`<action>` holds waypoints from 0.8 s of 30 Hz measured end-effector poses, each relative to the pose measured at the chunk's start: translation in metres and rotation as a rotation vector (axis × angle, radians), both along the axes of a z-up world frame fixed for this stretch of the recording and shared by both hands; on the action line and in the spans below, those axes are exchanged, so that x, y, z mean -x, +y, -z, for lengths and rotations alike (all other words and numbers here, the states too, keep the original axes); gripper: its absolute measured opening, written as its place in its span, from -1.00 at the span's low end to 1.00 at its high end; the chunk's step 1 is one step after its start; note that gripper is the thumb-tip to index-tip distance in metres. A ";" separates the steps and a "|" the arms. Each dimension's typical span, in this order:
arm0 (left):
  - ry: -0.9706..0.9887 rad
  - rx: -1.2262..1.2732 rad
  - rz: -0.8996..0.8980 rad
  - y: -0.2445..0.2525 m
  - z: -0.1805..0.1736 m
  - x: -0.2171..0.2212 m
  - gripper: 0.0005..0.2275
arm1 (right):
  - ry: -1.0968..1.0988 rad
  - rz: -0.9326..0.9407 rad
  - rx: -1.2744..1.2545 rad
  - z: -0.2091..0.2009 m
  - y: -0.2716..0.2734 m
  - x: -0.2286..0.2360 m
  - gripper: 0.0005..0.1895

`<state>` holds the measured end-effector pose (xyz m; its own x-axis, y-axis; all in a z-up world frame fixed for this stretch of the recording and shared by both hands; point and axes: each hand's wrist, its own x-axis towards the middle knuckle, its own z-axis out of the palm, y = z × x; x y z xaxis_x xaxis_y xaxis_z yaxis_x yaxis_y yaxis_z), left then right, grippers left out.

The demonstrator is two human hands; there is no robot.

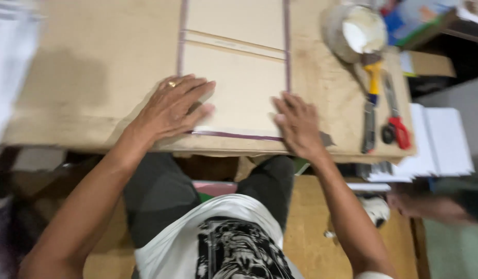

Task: The person applies glue to the edges of a maroon book cover using a brush, then presses the cover flat with both hands to smooth the surface. The person repeats the gluing and pressing steps on the same cover before placing it aside.

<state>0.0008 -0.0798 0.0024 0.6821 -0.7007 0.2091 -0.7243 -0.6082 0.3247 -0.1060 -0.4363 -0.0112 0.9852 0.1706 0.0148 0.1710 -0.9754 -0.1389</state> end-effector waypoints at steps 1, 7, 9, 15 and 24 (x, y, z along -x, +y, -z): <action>0.042 0.017 -0.018 0.013 -0.005 0.004 -0.35 | -0.079 -0.035 -0.052 0.002 -0.004 0.000 -0.46; 0.067 -0.127 -0.064 0.045 -0.013 0.019 -0.27 | -0.067 0.018 -0.217 -0.005 0.002 0.004 -0.43; 0.013 -0.129 -0.071 0.046 -0.014 0.015 -0.34 | -0.083 0.032 -0.244 -0.010 0.008 -0.001 -0.43; 0.141 -0.036 -0.126 0.040 0.002 0.024 -0.52 | 0.025 0.361 -0.557 -0.048 0.027 0.010 -0.42; -0.049 0.442 -0.159 0.030 0.011 0.035 -0.58 | 0.177 0.713 -1.478 -0.010 -0.008 -0.005 -0.61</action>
